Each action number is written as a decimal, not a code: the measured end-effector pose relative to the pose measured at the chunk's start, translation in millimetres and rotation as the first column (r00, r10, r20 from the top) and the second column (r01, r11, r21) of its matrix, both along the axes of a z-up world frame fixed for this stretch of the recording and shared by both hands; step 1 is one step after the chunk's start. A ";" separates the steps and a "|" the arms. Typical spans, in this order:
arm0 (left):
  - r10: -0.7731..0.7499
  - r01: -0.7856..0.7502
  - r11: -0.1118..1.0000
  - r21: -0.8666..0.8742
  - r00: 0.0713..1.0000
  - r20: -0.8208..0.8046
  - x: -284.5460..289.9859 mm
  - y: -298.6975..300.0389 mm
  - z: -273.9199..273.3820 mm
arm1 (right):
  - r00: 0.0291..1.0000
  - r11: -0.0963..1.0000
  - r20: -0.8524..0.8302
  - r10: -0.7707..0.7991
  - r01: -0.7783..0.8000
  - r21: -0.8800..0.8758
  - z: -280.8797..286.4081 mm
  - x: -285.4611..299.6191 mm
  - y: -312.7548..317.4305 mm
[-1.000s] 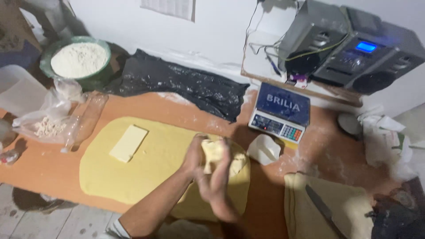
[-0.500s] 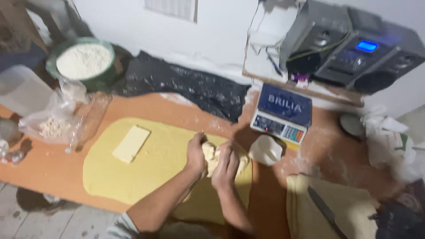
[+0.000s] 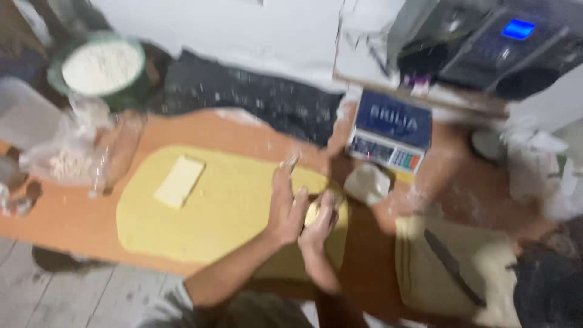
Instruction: Placing pieces of fat or butter onto a sheet of dough on a preparation table.
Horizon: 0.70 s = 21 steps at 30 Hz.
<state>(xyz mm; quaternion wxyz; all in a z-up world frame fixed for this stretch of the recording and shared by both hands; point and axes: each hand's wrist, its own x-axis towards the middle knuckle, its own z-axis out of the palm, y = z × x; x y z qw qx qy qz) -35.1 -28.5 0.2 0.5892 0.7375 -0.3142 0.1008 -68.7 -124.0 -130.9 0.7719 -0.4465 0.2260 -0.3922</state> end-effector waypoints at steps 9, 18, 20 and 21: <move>-0.348 0.386 0.913 0.135 0.907 -0.238 8.5 -5.4 -35.5 | 0.822 0.981 -0.566 -0.062 -0.053 -0.185 26.5 -57.8 -20.4; 0.290 -0.059 0.836 0.545 0.891 -0.348 98.2 165.8 -140.1 | 0.793 0.348 -0.589 -0.155 -0.514 -0.784 -63.5 -109.2 -67.4; 0.337 -0.127 0.743 0.657 0.919 -0.203 107.6 215.0 -191.0 | 0.778 0.062 -0.600 -0.188 -0.600 -0.798 -68.1 -128.7 -54.9; 0.371 -0.227 0.632 0.741 0.928 -0.033 118.7 242.5 -213.0 | 0.785 -0.240 -0.582 -0.211 -0.619 -0.748 -70.9 -124.8 -51.2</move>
